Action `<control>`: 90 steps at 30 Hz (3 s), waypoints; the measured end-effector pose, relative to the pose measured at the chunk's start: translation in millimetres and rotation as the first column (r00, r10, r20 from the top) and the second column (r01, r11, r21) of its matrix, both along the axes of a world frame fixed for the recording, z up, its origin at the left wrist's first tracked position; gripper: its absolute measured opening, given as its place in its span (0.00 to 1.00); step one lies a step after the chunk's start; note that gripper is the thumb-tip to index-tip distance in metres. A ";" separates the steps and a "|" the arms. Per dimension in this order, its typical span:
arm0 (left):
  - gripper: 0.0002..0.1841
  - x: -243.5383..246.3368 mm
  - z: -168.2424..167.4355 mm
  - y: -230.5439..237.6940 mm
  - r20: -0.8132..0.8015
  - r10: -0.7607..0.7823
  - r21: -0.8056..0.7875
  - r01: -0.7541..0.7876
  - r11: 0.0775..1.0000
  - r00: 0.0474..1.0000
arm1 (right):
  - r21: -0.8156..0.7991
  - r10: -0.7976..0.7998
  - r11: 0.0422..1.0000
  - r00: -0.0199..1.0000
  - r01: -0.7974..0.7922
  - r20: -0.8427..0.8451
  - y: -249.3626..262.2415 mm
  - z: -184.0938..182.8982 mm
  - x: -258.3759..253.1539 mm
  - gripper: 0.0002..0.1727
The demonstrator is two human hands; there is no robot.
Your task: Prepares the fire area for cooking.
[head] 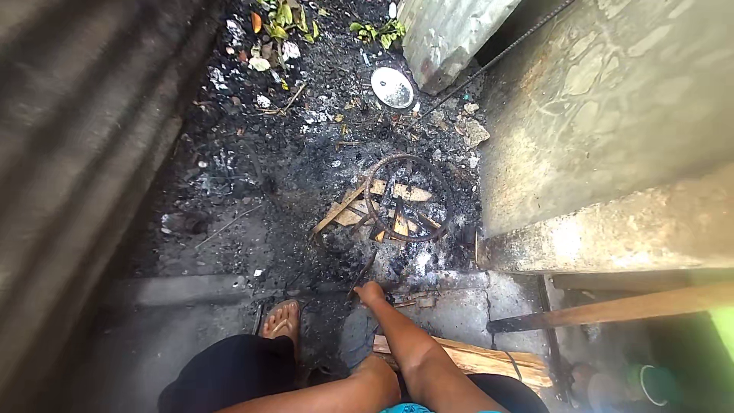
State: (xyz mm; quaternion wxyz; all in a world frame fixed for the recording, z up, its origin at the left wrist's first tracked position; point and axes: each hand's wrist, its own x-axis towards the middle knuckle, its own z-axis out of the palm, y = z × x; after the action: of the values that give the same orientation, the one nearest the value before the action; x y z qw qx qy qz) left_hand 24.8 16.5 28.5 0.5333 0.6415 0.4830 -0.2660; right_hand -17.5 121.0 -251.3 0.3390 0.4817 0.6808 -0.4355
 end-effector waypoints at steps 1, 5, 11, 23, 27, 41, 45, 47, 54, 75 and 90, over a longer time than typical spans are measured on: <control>0.16 -2.1 6.1 0.6 0.006 -0.008 0.005 0.008 1.000 1.000 | -0.002 -0.014 1.000 1.000 0.014 0.004 -2.7 -1.0 -0.4 0.31; 0.18 -11.7 26.0 4.7 0.008 0.017 -0.028 -0.017 0.999 1.000 | 0.015 -0.034 0.999 0.999 0.034 0.012 -13.3 -0.5 -12.6 0.31; 0.16 -6.3 -5.7 -0.2 0.019 0.036 -0.025 -0.035 0.999 0.999 | 0.046 0.040 0.998 0.999 -0.042 0.031 -14.2 -3.1 -9.7 0.26; 0.15 -0.4 -12.7 -4.8 0.045 0.010 0.024 -0.012 1.000 0.999 | 0.049 -0.157 0.981 0.917 0.188 -0.366 49.4 51.8 -19.9 0.25; 0.15 7.4 -13.6 -8.8 0.019 0.014 0.047 -0.015 0.999 1.000 | 0.177 0.137 0.981 0.927 -0.078 -0.349 78.4 75.3 -21.9 0.31; 0.13 29.0 -35.7 -4.1 0.055 -0.070 0.256 0.054 0.965 0.996 | 0.230 0.671 0.662 0.701 -0.713 0.243 131.1 213.5 244.1 0.16; 0.11 20.6 -69.1 7.9 0.106 -0.064 0.395 0.017 0.918 0.992 | 0.347 0.330 0.838 0.897 -0.421 0.293 113.0 221.4 381.5 0.20; 0.13 18.0 -72.5 8.6 0.143 -0.021 0.407 -0.039 0.912 0.989 | 0.297 0.205 0.907 0.930 -0.298 0.307 82.2 217.6 445.0 0.19; 0.24 9.2 -92.6 -9.2 0.075 0.105 0.441 -0.128 0.888 0.992 | 0.271 -0.125 0.962 0.929 0.028 0.347 -31.5 182.2 568.9 0.24; 0.18 -33.8 -119.3 -43.8 -0.126 0.373 0.317 -0.319 0.893 0.919 | 0.786 -0.272 0.541 0.947 0.300 -0.174 131.1 328.3 540.0 0.31; 0.17 -30.4 -136.5 -15.6 -0.211 0.070 0.090 -0.052 0.995 0.975 | 0.499 0.067 0.866 0.996 -0.026 -0.065 104.5 147.3 478.2 0.18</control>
State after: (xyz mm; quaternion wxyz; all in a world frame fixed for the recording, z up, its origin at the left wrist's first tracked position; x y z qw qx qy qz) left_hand -5.6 0.9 -108.0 0.4587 0.6158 0.5679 -0.2963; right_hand 460.7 225.5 -104.1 0.1864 0.5181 0.7944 -0.2565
